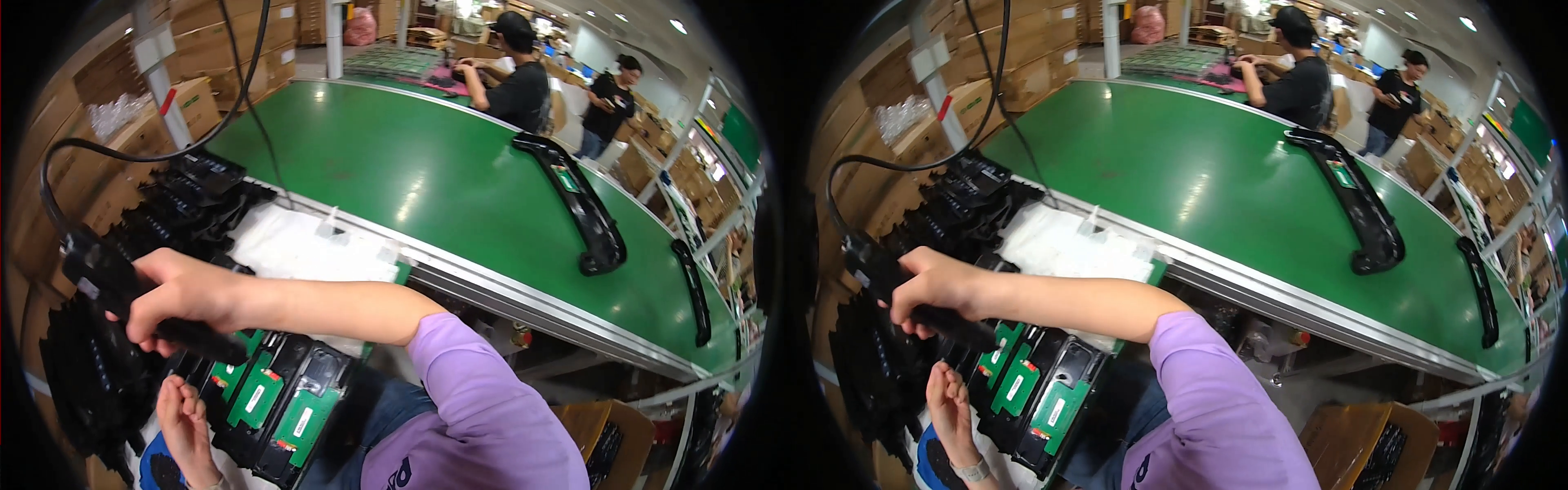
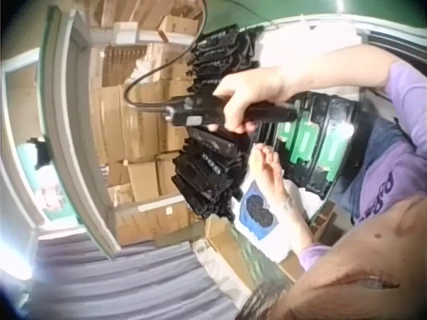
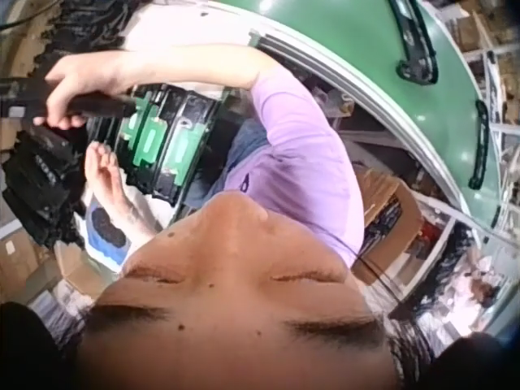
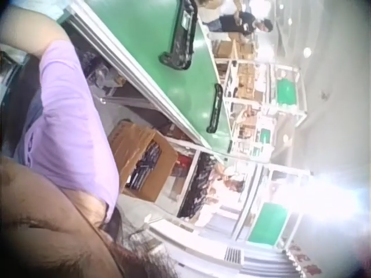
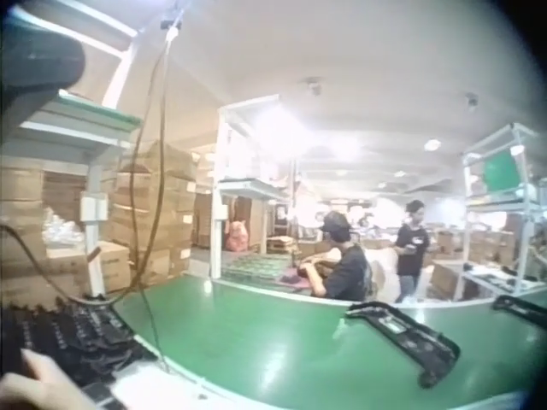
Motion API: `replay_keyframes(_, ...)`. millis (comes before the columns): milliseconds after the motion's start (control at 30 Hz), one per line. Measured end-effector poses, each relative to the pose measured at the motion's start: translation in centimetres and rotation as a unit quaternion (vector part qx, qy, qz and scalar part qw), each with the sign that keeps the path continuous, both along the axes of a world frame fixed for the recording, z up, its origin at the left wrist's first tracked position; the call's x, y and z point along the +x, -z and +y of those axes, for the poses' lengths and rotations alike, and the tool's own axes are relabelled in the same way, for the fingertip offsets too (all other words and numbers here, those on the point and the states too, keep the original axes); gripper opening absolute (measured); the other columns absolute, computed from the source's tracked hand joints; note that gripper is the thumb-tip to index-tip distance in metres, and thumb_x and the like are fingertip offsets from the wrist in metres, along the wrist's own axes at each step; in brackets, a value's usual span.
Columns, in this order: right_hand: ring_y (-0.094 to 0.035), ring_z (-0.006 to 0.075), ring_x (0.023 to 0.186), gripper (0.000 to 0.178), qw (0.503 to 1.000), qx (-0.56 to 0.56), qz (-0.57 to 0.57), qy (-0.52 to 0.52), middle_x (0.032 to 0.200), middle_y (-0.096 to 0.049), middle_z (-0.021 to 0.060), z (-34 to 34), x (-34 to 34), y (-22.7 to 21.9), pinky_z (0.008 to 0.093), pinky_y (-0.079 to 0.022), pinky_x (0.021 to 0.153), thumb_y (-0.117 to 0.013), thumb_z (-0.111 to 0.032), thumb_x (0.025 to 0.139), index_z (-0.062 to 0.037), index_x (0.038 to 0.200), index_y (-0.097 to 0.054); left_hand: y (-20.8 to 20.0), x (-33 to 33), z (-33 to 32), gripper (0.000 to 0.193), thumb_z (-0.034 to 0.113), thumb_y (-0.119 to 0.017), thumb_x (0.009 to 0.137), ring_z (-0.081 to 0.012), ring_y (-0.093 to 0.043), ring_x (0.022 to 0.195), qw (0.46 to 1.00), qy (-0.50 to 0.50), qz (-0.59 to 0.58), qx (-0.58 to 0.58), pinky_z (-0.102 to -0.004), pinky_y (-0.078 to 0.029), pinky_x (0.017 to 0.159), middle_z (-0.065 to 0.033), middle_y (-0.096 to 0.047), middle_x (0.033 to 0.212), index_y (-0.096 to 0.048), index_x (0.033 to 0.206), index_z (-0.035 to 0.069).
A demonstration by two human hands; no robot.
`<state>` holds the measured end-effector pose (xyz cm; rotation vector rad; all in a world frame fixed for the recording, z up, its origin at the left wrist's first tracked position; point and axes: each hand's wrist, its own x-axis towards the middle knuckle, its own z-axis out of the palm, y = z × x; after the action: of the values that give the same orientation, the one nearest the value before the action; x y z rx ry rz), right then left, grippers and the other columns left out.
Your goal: The recorder is seen assembling printer toner cartridges by installing circuit boards and securing them with an electric screwdriver.
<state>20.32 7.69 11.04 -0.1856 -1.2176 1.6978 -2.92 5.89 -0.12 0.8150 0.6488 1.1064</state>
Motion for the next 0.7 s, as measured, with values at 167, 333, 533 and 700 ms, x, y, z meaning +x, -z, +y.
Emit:
replay_keyframes(167,-0.052,0.0112,0.044,0.037,0.992,0.024,0.112,0.048,0.058,-0.053,0.0048,0.5,-2.6,-1.4,0.0246,-0.042,0.041,-0.074,-0.01,0.071,0.0012,0.098,-0.051,0.3,0.9,-2.2,0.02,0.015,-0.054,0.092,-0.0049,-0.039,0.052,0.997,0.04,0.063,-0.014,-0.018,-0.03,0.047,-0.0074,-0.059,0.076,-0.058,0.096,-0.004)
replay_keyframes(333,-0.042,0.0101,0.048,0.037,0.99,0.108,0.084,0.029,0.062,-0.045,0.0008,1.9,-2.5,0.8,0.0292,-0.041,0.056,-0.047,-0.03,0.092,-0.003,0.116,-0.046,-0.2,0.8,-3.1,0.019,0.012,-0.056,0.091,-0.0043,-0.04,0.053,0.998,0.022,0.063,-0.015,-0.0174,-0.033,0.051,-0.0089,-0.063,0.079,-0.06,0.098,-0.004)
replay_keyframes(533,-0.041,0.0129,0.042,0.028,0.984,0.087,0.153,0.015,0.057,-0.045,0.0021,2.3,-3.6,1.8,0.0299,-0.039,0.048,-0.053,-0.024,0.086,-0.0081,0.108,-0.046,-0.5,0.4,-3.3,0.017,0.008,-0.056,0.091,-0.0042,-0.044,0.055,0.996,0.026,0.091,-0.006,-0.0168,-0.036,0.051,-0.0104,-0.066,0.083,-0.062,0.1,-0.004)
replay_keyframes(700,-0.04,0.0129,0.042,0.029,0.986,0.057,0.153,0.01,0.056,-0.044,0.0029,2.1,-4.1,2.3,0.0299,-0.039,0.048,-0.053,-0.023,0.085,-0.0068,0.107,-0.045,0.1,0.5,-3.0,0.016,0.008,-0.058,0.09,-0.0041,-0.047,0.057,0.996,0.003,0.084,-0.003,-0.0167,-0.036,0.05,-0.0109,-0.066,0.085,-0.063,0.1,-0.003)
